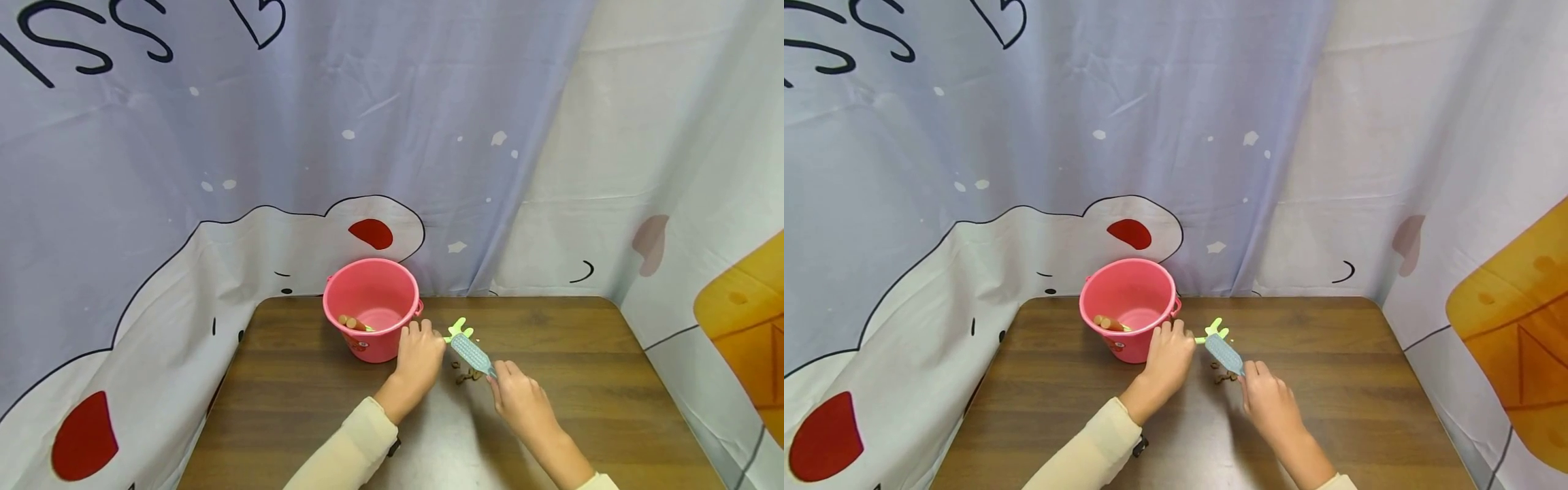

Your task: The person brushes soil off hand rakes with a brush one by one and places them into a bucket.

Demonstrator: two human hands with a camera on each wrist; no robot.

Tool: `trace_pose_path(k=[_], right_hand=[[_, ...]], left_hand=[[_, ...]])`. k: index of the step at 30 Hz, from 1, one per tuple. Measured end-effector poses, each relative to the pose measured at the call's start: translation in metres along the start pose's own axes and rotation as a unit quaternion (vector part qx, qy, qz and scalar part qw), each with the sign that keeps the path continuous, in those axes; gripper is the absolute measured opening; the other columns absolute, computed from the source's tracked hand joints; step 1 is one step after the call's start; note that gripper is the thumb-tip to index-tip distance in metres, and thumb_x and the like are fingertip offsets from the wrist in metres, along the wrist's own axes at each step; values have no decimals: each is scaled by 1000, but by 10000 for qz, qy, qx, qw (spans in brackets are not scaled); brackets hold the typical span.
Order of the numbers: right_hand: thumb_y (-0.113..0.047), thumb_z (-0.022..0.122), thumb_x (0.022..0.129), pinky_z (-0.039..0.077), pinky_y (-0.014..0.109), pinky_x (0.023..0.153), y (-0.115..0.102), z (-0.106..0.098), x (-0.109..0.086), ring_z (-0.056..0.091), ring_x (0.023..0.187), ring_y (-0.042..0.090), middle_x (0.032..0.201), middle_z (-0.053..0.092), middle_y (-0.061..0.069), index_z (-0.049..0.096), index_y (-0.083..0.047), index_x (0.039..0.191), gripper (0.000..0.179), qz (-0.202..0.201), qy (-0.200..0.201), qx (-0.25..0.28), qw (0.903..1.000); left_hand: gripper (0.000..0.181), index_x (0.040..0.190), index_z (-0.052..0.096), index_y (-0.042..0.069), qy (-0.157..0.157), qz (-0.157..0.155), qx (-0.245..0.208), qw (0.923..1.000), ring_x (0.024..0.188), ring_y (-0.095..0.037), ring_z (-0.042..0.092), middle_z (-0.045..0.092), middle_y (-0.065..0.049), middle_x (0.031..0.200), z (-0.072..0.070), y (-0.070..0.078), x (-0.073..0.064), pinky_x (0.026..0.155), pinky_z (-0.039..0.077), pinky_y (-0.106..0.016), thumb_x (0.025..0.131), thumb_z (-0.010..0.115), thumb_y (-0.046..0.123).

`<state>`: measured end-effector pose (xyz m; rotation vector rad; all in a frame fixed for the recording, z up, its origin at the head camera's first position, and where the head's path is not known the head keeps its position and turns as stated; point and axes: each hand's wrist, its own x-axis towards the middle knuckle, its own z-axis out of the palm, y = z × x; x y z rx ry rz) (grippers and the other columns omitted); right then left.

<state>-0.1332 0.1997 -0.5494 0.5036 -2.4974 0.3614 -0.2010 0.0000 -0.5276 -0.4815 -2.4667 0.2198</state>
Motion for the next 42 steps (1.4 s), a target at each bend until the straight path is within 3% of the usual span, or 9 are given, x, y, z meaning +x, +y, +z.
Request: trace_pose_path(k=[5,13,33,38,42], right_hand=[[-3,80,79,49,36,42,3,4,-1,58,51,24,73,57,10,56,2,89,26,-126,140,-303,9994],[-7,76,82,49,42,40,8,6,2,59,51,29,74,57,14,55,4,88,24,-201,461,-565,9971],[-2,80,80,45,42,37,5,9,7,53,48,28,69,53,14,56,5,84,26,101,779,-612,9950],[0,79,81,47,45,37,11,4,9,56,49,33,70,54,15,56,6,85,24,267,901,-603,9937],[2,78,82,47,46,38,23,-8,13,59,48,35,70,53,15,55,6,85,24,473,740,-473,9950]], left_hand=[[9,80,78,14,-123,6,-76,9999,71,-21,55,58,-1,77,-1,3,0,60,37,-34,84,70,16],[12,78,78,14,6,-61,-44,10000,70,-21,55,58,-1,76,-3,6,-1,59,35,-33,85,69,17],[14,81,79,13,-45,-71,73,9999,70,-20,55,57,-1,75,0,8,-3,59,34,-33,87,68,19],[14,81,80,16,-383,20,164,9991,72,-21,54,58,-1,77,0,6,-5,60,34,-34,88,68,18],[14,80,80,17,-533,21,155,9985,72,-21,54,58,-2,77,5,1,-9,61,36,-35,87,68,16]])
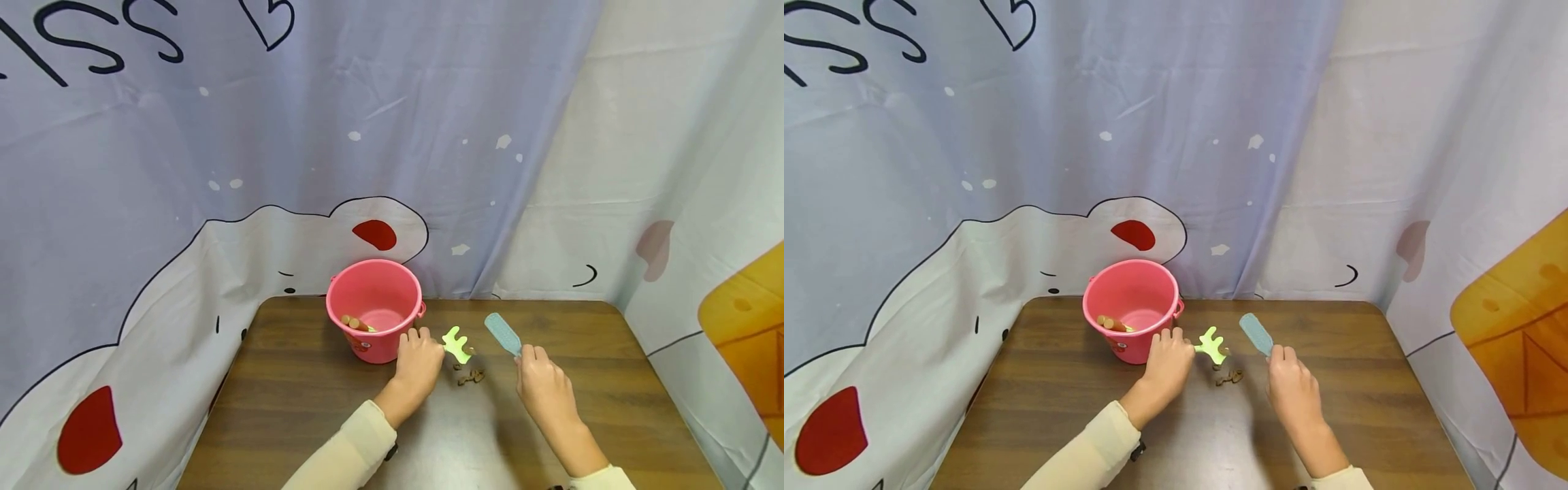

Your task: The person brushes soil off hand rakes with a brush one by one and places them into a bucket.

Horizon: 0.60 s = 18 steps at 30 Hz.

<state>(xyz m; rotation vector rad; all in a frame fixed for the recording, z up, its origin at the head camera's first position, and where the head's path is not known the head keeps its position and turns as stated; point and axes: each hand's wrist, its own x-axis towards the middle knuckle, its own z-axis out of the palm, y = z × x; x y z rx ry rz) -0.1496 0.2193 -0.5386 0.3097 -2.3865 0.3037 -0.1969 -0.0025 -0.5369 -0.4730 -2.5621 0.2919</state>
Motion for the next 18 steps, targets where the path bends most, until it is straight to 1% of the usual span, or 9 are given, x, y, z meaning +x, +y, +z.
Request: trace_pose_path(k=[3,5,8,14,16,18], right_hand=[[0,77,84,47,45,38,4,-6,2,60,49,35,71,54,13,55,5,87,23,114,-286,153,9994],[-1,76,85,47,44,40,3,-7,0,60,50,33,72,54,12,56,4,89,21,177,-450,247,9985],[-1,77,85,49,42,42,-1,-7,-3,60,51,31,74,56,12,57,4,90,21,135,-623,363,9973],[-2,78,84,50,39,44,-10,-4,-9,60,52,26,74,56,10,59,4,90,21,-64,-676,457,9966],[-2,79,84,50,36,44,-14,-2,-11,60,53,23,74,57,9,59,4,91,22,-142,-710,455,9963],[-3,79,84,51,33,44,-18,-1,-13,60,54,20,75,58,9,60,4,91,21,-235,-792,446,9956]], left_hand=[[13,80,81,15,178,-39,-25,9998,72,-21,55,58,-2,76,2,-3,-1,61,37,-34,87,69,16],[14,81,81,15,200,-22,-23,9998,72,-21,55,58,-2,76,0,-4,0,61,37,-34,87,68,16],[13,81,80,15,240,15,-36,9997,73,-21,56,58,-2,76,-3,-6,2,60,36,-34,87,69,16],[11,79,79,15,460,-34,66,9989,72,-21,56,58,-1,75,-8,-7,5,60,34,-32,84,70,15],[11,79,79,15,463,-57,95,9989,72,-20,56,58,-1,74,-8,-7,6,60,34,-32,84,70,16],[11,79,79,14,399,-62,64,9992,72,-20,57,58,-1,75,-8,-6,6,60,34,-32,85,70,16]])
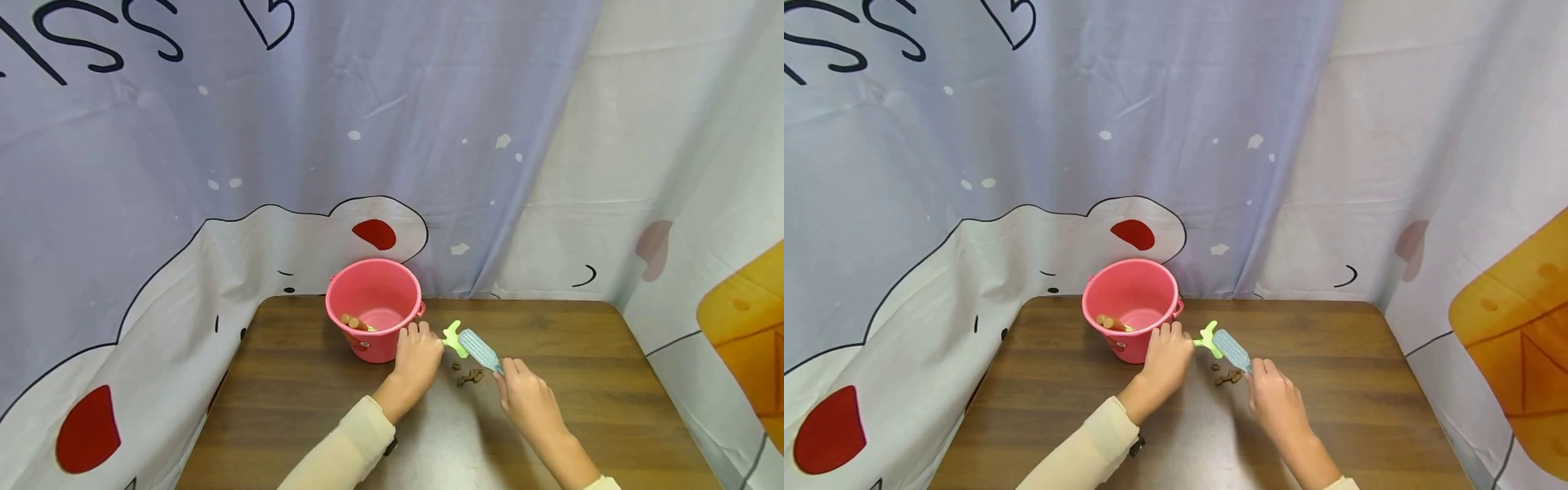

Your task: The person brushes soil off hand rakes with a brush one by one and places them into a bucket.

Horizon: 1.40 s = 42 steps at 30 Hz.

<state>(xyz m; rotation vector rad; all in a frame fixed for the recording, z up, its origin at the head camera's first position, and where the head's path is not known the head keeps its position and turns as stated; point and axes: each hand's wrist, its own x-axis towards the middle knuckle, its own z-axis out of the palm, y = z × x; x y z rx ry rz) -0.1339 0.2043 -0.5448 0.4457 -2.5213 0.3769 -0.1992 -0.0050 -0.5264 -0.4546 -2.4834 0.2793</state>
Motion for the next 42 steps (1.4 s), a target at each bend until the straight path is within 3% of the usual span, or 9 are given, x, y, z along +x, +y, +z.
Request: trace_pose_path(k=[6,17,23,27,33,38,42], right_hand=[[-7,80,84,50,31,44,-9,8,-3,60,55,18,74,59,7,60,2,90,23,-247,-182,-114,9995],[-14,59,90,46,37,37,-3,13,0,53,47,24,71,56,13,55,5,86,20,-564,444,-523,9960],[-7,70,86,45,41,37,0,16,2,54,48,27,72,56,14,55,5,86,19,-413,599,-602,9955],[-2,79,81,46,42,37,5,14,3,56,48,29,70,55,14,57,5,86,24,-317,624,-555,9960],[1,79,81,45,44,38,21,1,6,57,47,32,69,54,14,55,5,85,24,216,516,-394,9977],[-2,76,86,50,44,42,24,-3,4,63,54,34,75,59,15,57,5,90,20,369,116,-96,9992],[-3,77,86,53,43,46,16,-2,2,64,57,33,77,59,13,59,4,92,20,288,82,131,9995]], left_hand=[[13,83,79,14,-155,51,-62,9998,73,-20,55,59,-1,79,-1,4,1,61,36,-33,86,68,17],[14,79,79,14,118,16,-37,9999,69,-19,54,58,-1,75,-4,9,0,59,34,-32,86,68,19],[15,77,79,16,158,-62,30,9999,68,-18,54,57,0,74,-6,10,1,57,32,-31,85,67,19],[15,76,79,18,-64,-1,53,10000,70,-19,53,57,-1,74,-4,10,-1,58,31,-31,85,67,16],[17,75,79,17,-397,19,68,9992,69,-20,52,57,-1,74,1,6,-6,57,29,-33,87,67,15],[14,78,80,15,-249,-3,-48,9997,69,-20,54,58,-2,75,1,2,-6,56,31,-33,86,69,14],[11,79,80,14,-80,50,-132,9999,71,-21,56,59,-3,75,1,1,-5,57,33,-32,86,71,12]])
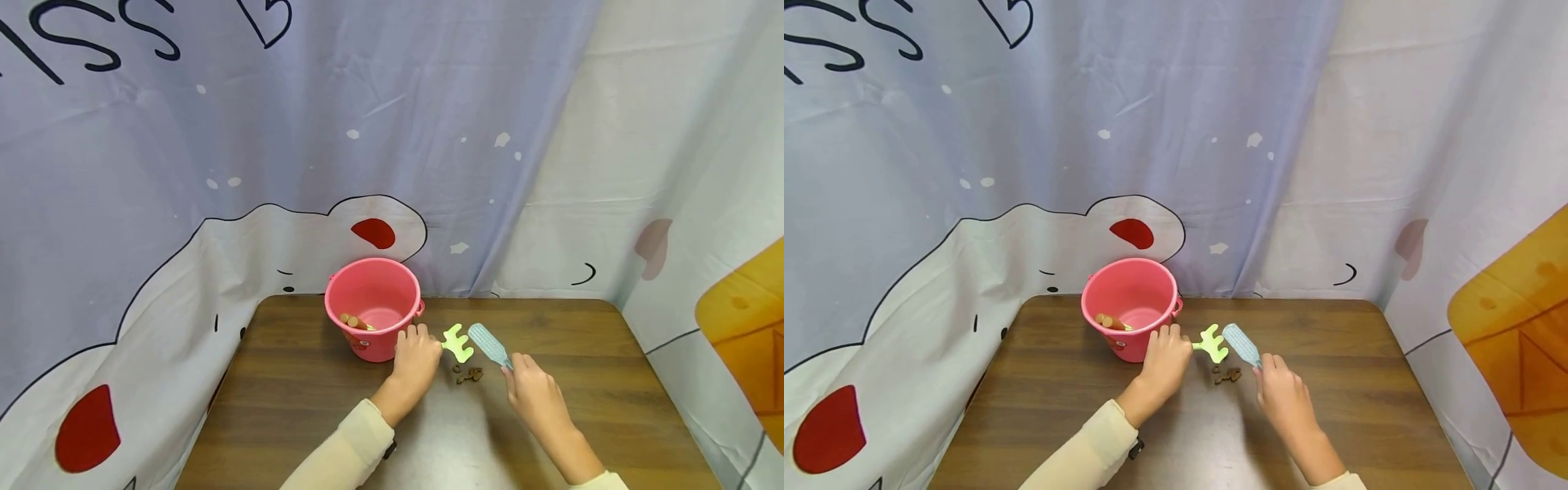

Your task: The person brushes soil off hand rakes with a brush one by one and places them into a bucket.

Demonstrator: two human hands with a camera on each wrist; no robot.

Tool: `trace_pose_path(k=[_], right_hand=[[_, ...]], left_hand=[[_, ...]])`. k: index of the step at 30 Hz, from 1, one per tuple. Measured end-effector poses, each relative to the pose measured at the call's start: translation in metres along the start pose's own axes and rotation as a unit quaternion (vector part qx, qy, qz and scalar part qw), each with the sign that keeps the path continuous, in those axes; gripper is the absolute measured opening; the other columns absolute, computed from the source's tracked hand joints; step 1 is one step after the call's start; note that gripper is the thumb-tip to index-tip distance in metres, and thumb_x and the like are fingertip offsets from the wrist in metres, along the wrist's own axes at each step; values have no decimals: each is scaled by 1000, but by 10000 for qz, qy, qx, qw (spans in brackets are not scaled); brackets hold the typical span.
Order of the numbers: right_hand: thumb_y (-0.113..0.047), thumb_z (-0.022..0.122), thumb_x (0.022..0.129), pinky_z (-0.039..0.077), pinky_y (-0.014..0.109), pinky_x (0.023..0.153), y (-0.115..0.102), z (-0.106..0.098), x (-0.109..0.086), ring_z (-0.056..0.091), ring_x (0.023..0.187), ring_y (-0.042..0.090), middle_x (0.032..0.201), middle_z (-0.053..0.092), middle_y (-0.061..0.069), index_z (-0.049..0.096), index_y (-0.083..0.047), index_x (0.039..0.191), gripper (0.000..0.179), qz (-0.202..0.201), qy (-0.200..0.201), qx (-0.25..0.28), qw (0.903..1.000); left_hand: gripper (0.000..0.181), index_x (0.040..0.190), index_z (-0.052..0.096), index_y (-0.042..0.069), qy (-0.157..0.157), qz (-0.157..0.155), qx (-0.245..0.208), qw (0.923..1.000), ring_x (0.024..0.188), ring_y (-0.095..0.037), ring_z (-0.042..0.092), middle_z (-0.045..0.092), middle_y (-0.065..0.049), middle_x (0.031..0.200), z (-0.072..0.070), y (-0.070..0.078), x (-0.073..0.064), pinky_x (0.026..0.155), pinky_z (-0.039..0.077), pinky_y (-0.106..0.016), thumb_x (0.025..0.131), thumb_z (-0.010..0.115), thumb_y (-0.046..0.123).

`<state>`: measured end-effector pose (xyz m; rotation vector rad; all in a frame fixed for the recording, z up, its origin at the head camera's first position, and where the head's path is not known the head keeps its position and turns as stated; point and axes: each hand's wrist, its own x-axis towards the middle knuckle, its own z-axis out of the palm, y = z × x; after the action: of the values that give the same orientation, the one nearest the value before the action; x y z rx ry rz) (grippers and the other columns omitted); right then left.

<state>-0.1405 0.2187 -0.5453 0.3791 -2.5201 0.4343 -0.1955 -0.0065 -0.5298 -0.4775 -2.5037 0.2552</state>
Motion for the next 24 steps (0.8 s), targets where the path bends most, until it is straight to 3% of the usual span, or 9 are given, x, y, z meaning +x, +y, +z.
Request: trace_pose_path(k=[8,14,19,24], right_hand=[[-4,81,84,53,31,46,-15,9,-2,66,58,24,78,62,11,63,4,95,23,-412,-195,-75,9989],[-5,84,80,49,35,41,-21,16,-1,60,52,24,74,60,11,59,2,89,27,-684,56,-384,9969],[-5,83,80,50,42,41,-20,14,3,61,54,29,75,61,13,58,3,89,27,-597,252,-511,9966],[-3,80,84,50,43,42,-12,6,9,63,56,32,75,59,13,60,5,92,23,-248,135,-355,9990]], left_hand=[[8,81,80,13,182,10,-90,9998,72,-21,57,59,-3,76,2,0,-2,58,37,-33,85,73,14],[8,80,79,13,281,-19,-59,9996,72,-20,56,59,-2,76,2,0,-2,58,36,-32,84,72,14],[8,80,78,13,318,-7,-45,9995,72,-20,56,58,-2,76,2,0,-3,59,36,-32,84,73,16],[8,82,78,14,253,39,-80,9996,75,-21,57,60,-2,80,4,-1,-5,61,39,-33,86,71,16]])
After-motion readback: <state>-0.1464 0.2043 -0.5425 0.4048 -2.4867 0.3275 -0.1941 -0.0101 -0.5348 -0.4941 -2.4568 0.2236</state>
